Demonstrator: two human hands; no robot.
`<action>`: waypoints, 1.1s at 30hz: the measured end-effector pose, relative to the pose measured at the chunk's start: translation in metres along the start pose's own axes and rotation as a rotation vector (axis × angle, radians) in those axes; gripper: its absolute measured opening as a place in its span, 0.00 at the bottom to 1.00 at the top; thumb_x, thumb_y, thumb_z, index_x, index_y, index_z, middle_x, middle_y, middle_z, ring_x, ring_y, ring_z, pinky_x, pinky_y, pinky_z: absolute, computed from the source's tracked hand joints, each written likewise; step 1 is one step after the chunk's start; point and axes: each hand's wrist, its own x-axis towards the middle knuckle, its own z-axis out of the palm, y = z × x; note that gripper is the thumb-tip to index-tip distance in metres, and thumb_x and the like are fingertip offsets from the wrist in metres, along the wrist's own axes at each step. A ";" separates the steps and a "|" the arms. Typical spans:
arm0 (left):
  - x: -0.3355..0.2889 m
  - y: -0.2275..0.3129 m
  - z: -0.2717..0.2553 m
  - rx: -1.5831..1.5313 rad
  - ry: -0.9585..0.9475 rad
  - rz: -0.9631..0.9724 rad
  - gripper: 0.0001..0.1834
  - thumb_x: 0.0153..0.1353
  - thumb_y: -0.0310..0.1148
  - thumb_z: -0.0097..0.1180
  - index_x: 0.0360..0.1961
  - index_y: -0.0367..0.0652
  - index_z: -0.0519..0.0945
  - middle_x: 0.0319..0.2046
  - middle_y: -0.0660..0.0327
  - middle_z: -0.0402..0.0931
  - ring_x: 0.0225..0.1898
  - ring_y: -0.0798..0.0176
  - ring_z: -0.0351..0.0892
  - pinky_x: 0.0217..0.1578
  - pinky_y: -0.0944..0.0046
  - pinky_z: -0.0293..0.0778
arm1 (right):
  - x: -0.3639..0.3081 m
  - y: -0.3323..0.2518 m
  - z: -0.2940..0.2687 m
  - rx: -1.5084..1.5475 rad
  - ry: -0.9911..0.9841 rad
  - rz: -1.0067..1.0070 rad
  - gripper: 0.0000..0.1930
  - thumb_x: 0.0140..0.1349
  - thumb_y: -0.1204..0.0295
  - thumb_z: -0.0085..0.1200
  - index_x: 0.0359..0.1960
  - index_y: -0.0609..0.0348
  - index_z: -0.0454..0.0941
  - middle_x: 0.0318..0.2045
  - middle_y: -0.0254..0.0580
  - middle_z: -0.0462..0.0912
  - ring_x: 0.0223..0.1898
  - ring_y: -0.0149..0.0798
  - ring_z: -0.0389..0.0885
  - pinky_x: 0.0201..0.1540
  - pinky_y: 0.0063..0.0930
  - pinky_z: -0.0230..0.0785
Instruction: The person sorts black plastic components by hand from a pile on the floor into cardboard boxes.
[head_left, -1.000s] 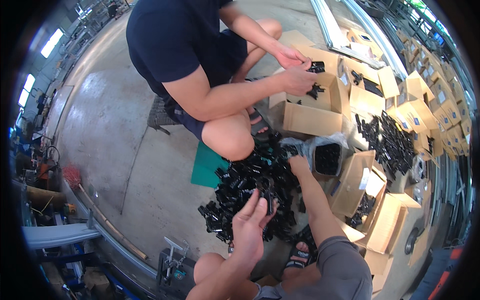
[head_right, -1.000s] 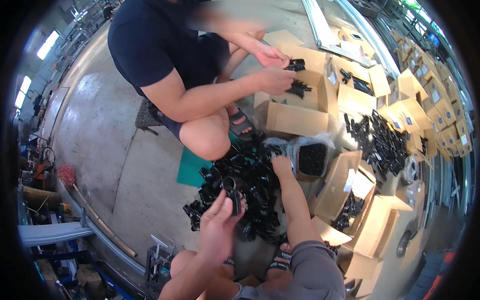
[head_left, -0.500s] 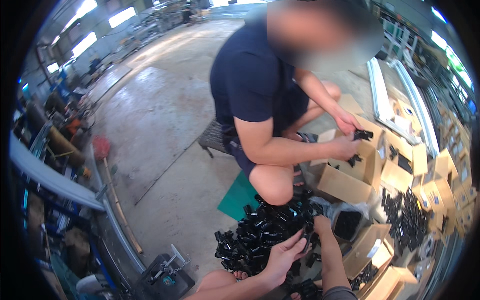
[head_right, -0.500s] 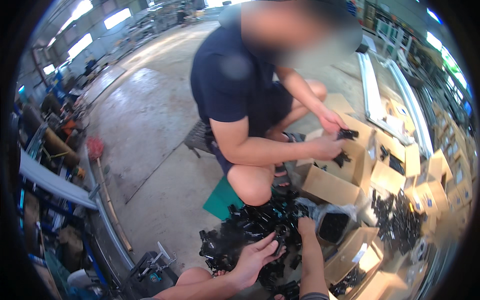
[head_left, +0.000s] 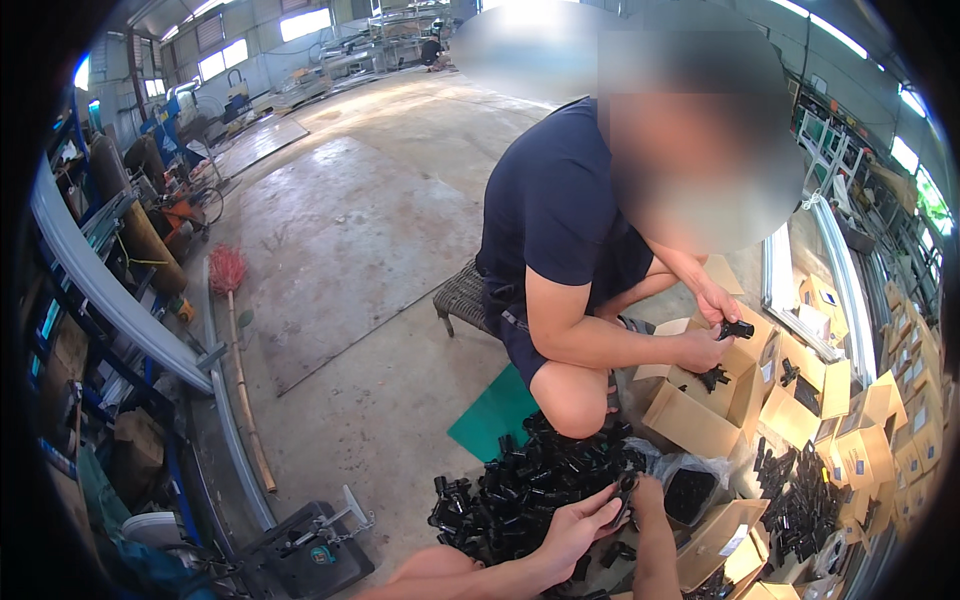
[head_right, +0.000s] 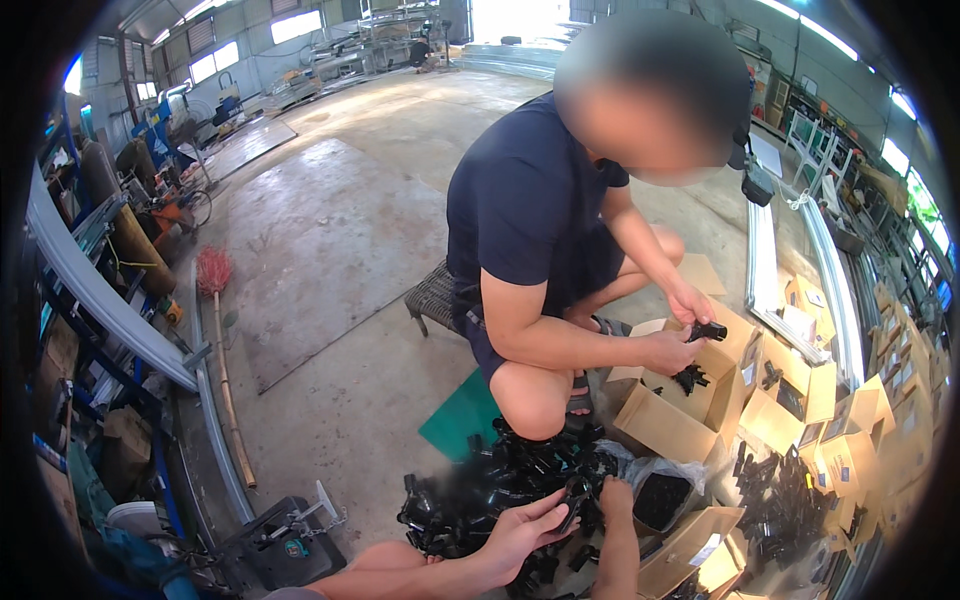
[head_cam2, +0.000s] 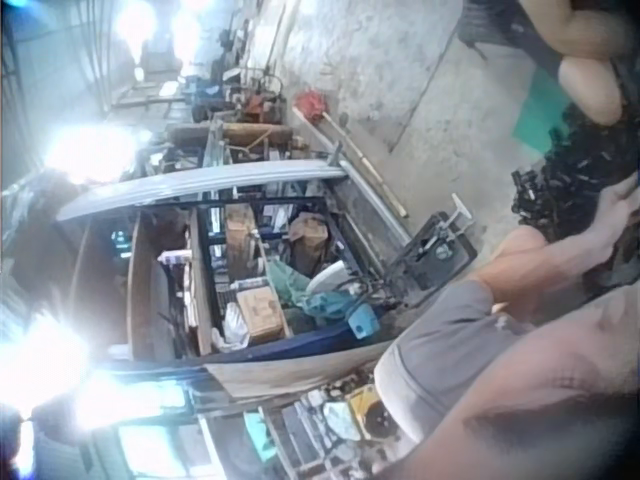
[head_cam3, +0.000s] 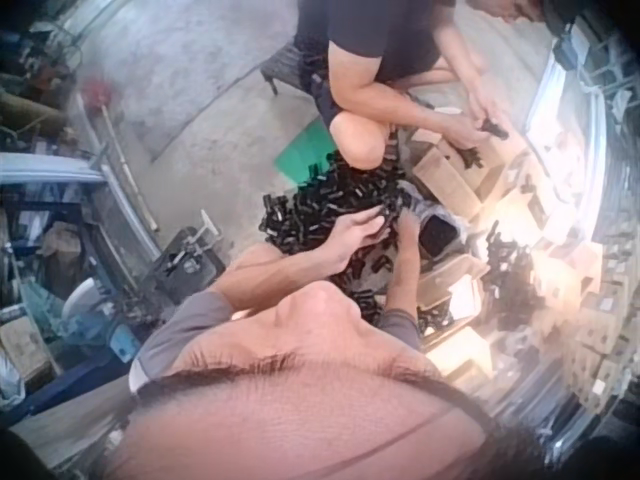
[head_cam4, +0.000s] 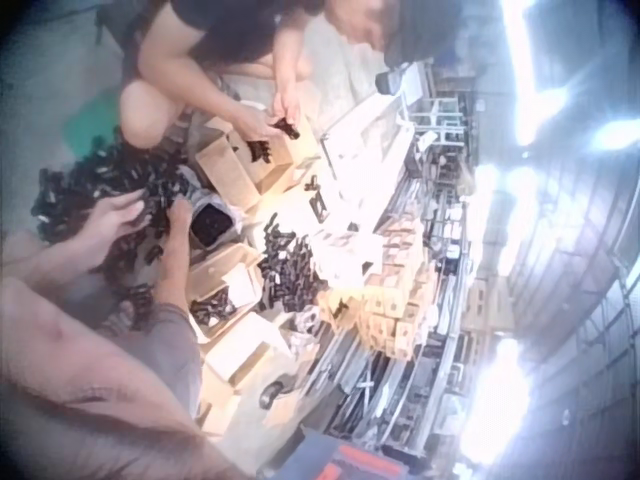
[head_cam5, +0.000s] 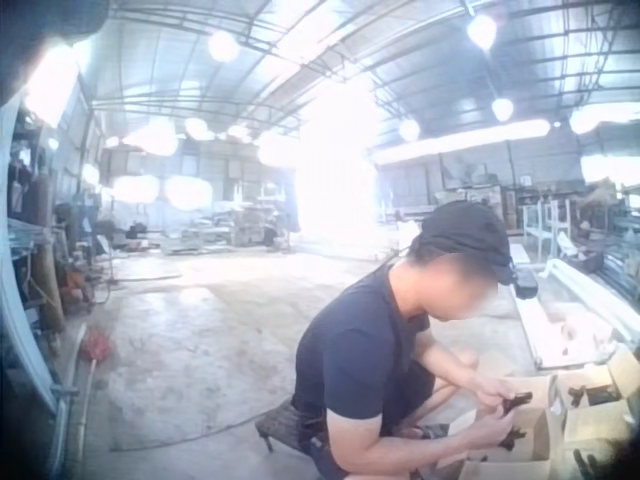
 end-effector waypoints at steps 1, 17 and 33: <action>0.001 0.002 0.001 -0.018 0.010 0.017 0.28 0.72 0.34 0.53 0.70 0.39 0.64 0.55 0.62 0.77 0.52 0.67 0.79 0.57 0.66 0.75 | -0.001 -0.004 -0.005 0.159 0.056 0.030 0.10 0.58 0.73 0.56 0.41 0.58 0.80 0.36 0.50 0.86 0.40 0.53 0.85 0.44 0.44 0.76; -0.020 0.001 0.030 -0.248 -0.228 0.150 0.22 0.72 0.31 0.50 0.65 0.38 0.69 0.52 0.56 0.80 0.51 0.64 0.81 0.54 0.64 0.77 | -0.192 -0.152 -0.375 1.352 0.584 0.122 0.08 0.67 0.80 0.54 0.47 0.66 0.80 0.39 0.36 0.84 0.39 0.26 0.80 0.44 0.19 0.74; -0.050 -0.016 0.028 0.075 -0.299 0.352 0.25 0.69 0.30 0.57 0.67 0.42 0.71 0.47 0.70 0.81 0.41 0.81 0.72 0.41 0.77 0.68 | -0.229 -0.191 -0.365 1.003 0.849 0.258 0.09 0.62 0.81 0.60 0.43 0.64 0.85 0.35 0.42 0.87 0.36 0.29 0.83 0.42 0.23 0.75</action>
